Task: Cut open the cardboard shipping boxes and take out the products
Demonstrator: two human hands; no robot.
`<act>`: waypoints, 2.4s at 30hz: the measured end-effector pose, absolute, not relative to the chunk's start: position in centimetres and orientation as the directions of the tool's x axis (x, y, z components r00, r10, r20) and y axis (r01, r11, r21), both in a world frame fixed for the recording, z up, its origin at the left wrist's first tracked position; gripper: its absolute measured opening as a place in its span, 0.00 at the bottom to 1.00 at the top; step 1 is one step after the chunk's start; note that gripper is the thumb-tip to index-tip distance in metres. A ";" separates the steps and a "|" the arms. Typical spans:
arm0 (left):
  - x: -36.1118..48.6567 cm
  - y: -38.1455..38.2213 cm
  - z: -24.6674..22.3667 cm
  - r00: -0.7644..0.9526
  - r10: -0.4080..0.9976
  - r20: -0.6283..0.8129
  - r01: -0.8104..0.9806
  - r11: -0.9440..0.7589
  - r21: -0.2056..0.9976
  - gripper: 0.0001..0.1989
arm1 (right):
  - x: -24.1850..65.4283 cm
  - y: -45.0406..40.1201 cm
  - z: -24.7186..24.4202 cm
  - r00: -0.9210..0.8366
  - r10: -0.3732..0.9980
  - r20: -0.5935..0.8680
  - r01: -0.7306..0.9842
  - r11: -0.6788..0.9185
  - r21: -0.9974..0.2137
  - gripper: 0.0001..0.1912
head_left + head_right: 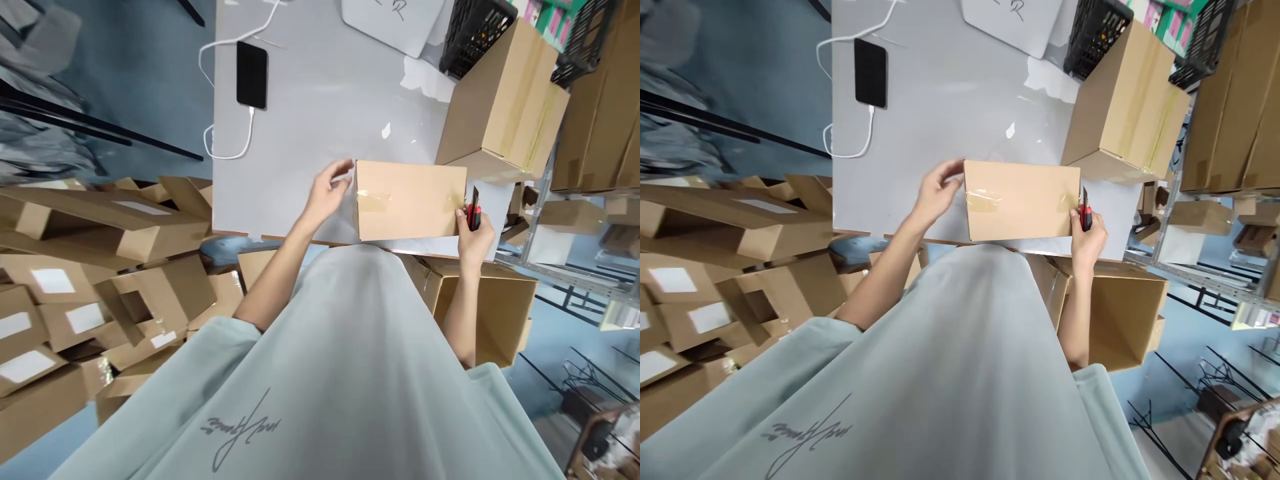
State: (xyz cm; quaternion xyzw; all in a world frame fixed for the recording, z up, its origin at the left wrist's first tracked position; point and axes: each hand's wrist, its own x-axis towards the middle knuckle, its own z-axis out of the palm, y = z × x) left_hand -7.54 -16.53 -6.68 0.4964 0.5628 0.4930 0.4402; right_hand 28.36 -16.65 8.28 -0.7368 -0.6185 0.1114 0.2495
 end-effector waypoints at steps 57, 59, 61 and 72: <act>-9.4 -16.8 0.6 -0.019 0.999 0.031 0.075 -0.029 0.997 0.34 | 12.3 -25.8 18.0 0.109 0.951 -0.289 0.981 -0.149 -0.122 0.33; -9.2 -17.1 1.1 -0.076 0.997 0.030 0.098 -0.022 0.995 0.36 | 15.9 -24.9 17.6 0.185 0.956 -0.228 0.968 -0.217 -0.125 0.33; -9.0 -17.4 1.9 -0.117 0.992 0.048 0.157 -0.030 0.987 0.37 | 19.4 -24.0 17.1 0.240 0.950 -0.199 0.952 -0.270 -0.141 0.33; 4.4 -16.2 8.1 0.066 0.972 0.226 0.549 -0.225 0.805 0.21 | 28.5 -20.3 14.0 0.121 0.971 -0.204 0.899 -0.195 -0.392 0.32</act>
